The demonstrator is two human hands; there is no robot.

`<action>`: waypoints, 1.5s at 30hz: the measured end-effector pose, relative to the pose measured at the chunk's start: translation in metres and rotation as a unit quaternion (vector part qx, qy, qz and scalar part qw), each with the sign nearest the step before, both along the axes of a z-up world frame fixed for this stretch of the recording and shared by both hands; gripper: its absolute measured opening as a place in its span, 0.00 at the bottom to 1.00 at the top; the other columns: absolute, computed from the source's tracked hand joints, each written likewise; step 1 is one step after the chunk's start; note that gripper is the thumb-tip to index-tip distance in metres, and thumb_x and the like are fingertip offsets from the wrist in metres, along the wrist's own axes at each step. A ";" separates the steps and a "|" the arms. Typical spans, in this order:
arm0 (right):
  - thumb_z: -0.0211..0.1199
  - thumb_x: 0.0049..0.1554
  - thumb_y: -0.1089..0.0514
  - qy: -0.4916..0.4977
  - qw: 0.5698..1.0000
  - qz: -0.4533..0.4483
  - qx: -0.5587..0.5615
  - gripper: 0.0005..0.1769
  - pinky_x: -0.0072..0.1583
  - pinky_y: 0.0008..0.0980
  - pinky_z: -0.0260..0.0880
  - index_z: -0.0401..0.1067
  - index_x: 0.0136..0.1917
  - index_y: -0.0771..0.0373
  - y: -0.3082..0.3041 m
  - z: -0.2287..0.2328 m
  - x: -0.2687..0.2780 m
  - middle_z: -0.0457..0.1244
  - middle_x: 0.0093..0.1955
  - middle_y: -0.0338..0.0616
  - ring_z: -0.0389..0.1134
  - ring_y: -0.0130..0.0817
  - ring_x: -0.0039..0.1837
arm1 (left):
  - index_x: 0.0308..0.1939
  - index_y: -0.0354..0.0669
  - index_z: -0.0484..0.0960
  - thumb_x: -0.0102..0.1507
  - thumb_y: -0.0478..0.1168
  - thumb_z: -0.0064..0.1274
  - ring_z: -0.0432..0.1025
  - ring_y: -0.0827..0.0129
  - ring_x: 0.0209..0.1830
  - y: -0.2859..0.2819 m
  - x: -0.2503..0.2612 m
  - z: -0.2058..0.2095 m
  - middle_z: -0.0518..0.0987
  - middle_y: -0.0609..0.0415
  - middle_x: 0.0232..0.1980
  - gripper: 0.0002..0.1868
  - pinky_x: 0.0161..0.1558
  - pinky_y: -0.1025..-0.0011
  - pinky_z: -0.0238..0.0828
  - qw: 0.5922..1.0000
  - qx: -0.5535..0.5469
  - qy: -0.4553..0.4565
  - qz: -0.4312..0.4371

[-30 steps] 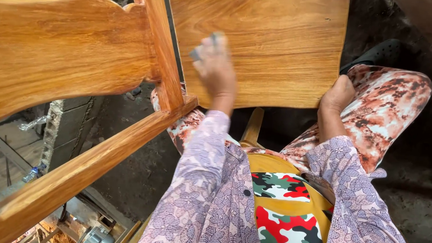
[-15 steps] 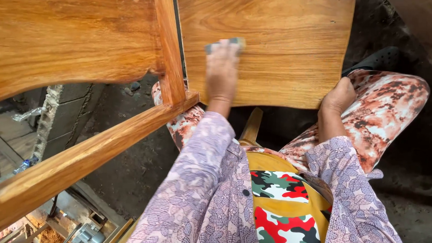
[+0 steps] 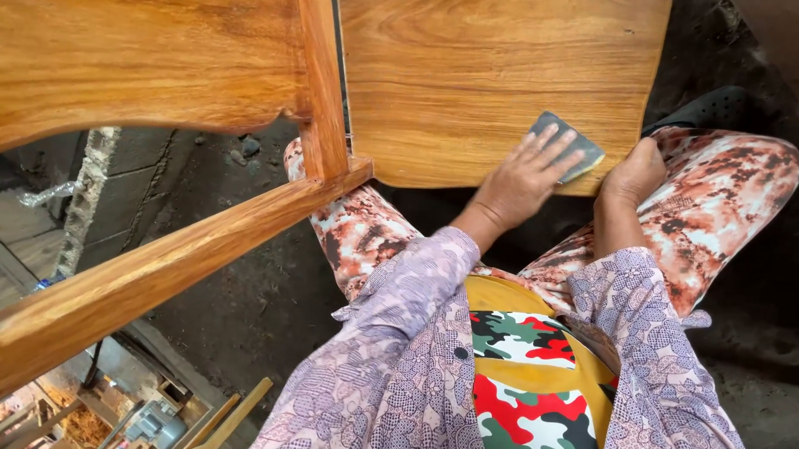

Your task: Sanding the surface of a wooden chair using sandpaper

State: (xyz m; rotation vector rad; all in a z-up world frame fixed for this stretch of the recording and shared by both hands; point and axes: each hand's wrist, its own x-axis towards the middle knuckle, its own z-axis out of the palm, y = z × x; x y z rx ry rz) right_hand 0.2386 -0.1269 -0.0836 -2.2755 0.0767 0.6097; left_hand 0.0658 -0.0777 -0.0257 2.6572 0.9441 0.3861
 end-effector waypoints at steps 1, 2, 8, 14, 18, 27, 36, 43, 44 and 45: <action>0.53 0.51 0.41 0.001 1.000 0.005 0.002 0.24 0.59 0.41 0.69 0.83 0.44 0.55 0.002 0.000 0.001 0.73 0.44 0.46 0.72 0.46 0.53 | 0.67 0.71 0.74 0.61 0.49 0.56 0.62 0.60 0.79 0.021 -0.016 0.013 0.67 0.64 0.76 0.28 0.79 0.57 0.58 1.000 0.002 0.001 0.005; 0.53 0.51 0.40 0.004 1.000 0.002 0.006 0.24 0.59 0.40 0.69 0.83 0.44 0.56 -0.001 -0.001 0.002 0.73 0.44 0.46 0.72 0.46 0.53 | 0.64 0.66 0.77 0.63 0.43 0.53 0.66 0.59 0.74 0.040 -0.032 0.026 0.72 0.58 0.71 0.24 0.75 0.57 0.61 0.998 0.050 0.014 0.038; 0.54 0.52 0.40 0.007 1.000 0.007 0.007 0.25 0.58 0.41 0.70 0.83 0.44 0.58 0.000 0.010 -0.001 0.72 0.44 0.49 0.72 0.49 0.53 | 0.70 0.60 0.73 0.73 0.43 0.44 0.61 0.51 0.77 0.091 -0.135 0.039 0.68 0.53 0.76 0.21 0.75 0.56 0.58 0.949 0.032 0.040 0.311; 0.53 0.53 0.42 -0.011 1.000 0.009 0.019 0.25 0.58 0.44 0.69 0.82 0.45 0.62 0.001 0.018 -0.003 0.71 0.44 0.54 0.71 0.52 0.52 | 0.69 0.60 0.74 0.71 0.42 0.45 0.62 0.33 0.74 0.076 -0.068 0.031 0.67 0.40 0.75 0.21 0.69 0.38 0.61 0.942 0.067 0.066 0.321; 0.55 0.51 0.43 -0.011 1.000 -0.006 0.010 0.22 0.56 0.42 0.69 0.82 0.43 0.59 -0.009 -0.024 0.005 0.71 0.41 0.49 0.72 0.45 0.50 | 0.64 0.68 0.78 0.62 0.46 0.57 0.63 0.41 0.77 0.034 0.027 0.029 0.63 0.49 0.78 0.25 0.74 0.41 0.62 0.994 0.051 0.041 0.086; 0.49 0.50 0.52 0.065 0.994 -0.083 0.034 0.12 0.36 0.35 0.52 0.55 0.28 0.53 0.016 0.046 -0.005 0.53 0.30 0.28 0.51 0.23 0.36 | 0.70 0.66 0.72 0.70 0.45 0.49 0.62 0.52 0.76 0.125 0.016 0.053 0.64 0.52 0.76 0.22 0.74 0.47 0.59 0.991 0.092 0.097 0.015; 0.48 0.51 0.52 0.038 0.997 -0.060 0.033 0.12 0.36 0.36 0.53 0.58 0.27 0.56 0.011 0.039 -0.005 0.54 0.30 0.28 0.52 0.24 0.36 | 0.72 0.54 0.71 0.71 0.45 0.49 0.60 0.44 0.76 0.175 -0.122 0.039 0.62 0.44 0.77 0.24 0.73 0.53 0.60 0.904 0.087 0.141 0.394; 0.49 0.50 0.53 0.049 0.994 -0.084 0.049 0.12 0.36 0.33 0.55 0.60 0.28 0.55 0.013 0.042 -0.004 0.55 0.30 0.27 0.53 0.22 0.37 | 0.70 0.54 0.67 0.69 0.27 0.51 0.63 0.41 0.76 0.099 0.081 0.051 0.66 0.35 0.73 0.27 0.79 0.34 0.54 0.991 0.099 0.030 0.084; 0.49 0.50 0.53 0.049 0.994 -0.087 0.046 0.12 0.36 0.33 0.55 0.60 0.28 0.55 0.012 0.041 -0.004 0.55 0.30 0.27 0.53 0.22 0.37 | 0.72 0.57 0.67 0.67 0.40 0.50 0.57 0.41 0.79 0.084 0.104 0.051 0.60 0.39 0.77 0.28 0.79 0.41 0.53 0.995 0.051 0.089 0.012; 0.49 0.50 0.53 0.048 0.994 -0.089 0.043 0.11 0.36 0.33 0.55 0.60 0.28 0.55 0.011 0.041 -0.004 0.55 0.30 0.27 0.53 0.22 0.37 | 0.74 0.60 0.67 0.65 0.52 0.49 0.51 0.40 0.82 0.069 0.127 0.051 0.54 0.42 0.80 0.31 0.79 0.47 0.53 0.987 0.005 0.146 -0.061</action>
